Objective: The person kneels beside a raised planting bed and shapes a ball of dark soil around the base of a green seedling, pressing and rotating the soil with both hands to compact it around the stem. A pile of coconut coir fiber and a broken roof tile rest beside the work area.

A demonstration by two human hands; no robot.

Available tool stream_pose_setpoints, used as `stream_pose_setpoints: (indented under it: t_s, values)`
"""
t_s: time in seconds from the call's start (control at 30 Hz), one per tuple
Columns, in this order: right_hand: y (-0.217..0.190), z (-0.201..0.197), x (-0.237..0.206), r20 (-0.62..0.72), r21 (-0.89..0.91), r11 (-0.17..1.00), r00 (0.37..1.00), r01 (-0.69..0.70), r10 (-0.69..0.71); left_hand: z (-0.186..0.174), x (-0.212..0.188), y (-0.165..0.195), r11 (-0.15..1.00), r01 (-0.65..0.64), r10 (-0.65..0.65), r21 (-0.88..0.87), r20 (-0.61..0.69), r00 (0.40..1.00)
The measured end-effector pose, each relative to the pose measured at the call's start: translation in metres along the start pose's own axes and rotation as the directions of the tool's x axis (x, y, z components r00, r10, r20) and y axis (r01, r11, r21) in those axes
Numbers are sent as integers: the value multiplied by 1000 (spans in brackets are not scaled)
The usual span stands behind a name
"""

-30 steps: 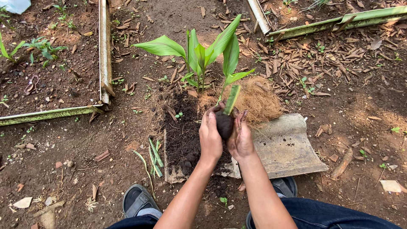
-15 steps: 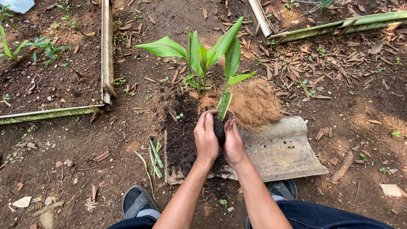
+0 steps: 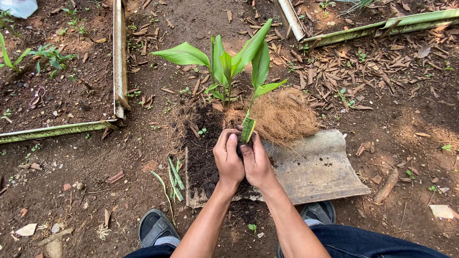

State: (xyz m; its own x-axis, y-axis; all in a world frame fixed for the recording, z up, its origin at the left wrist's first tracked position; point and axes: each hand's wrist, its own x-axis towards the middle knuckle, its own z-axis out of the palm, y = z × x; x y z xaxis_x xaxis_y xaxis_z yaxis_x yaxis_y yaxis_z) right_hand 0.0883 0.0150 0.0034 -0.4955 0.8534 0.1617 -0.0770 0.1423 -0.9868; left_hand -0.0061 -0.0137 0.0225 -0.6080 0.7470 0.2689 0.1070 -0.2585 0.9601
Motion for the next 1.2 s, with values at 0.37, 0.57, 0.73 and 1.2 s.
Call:
stream_pose_setpoints:
  t_s: [0.37, 0.57, 0.73, 1.2]
  values:
    - [-16, -5, 14, -123, 479, 817, 898, -320, 423, 10, 5, 13, 990, -9, -9, 144, 122, 992]
    - [-29, -20, 17, -27, 745, 625, 925, -234, 379, 13, 11, 12, 961, 277, -273, -11, 151, 950]
    - [-23, -9, 13, 21, 562, 783, 951, -266, 308, 1, 19, -2, 819, 443, -435, -364, 111, 894]
    - [-23, -5, 16, -75, -204, 974, 990, 101, -118, 8, 10, -7, 981, 56, -38, -185, 97, 995]
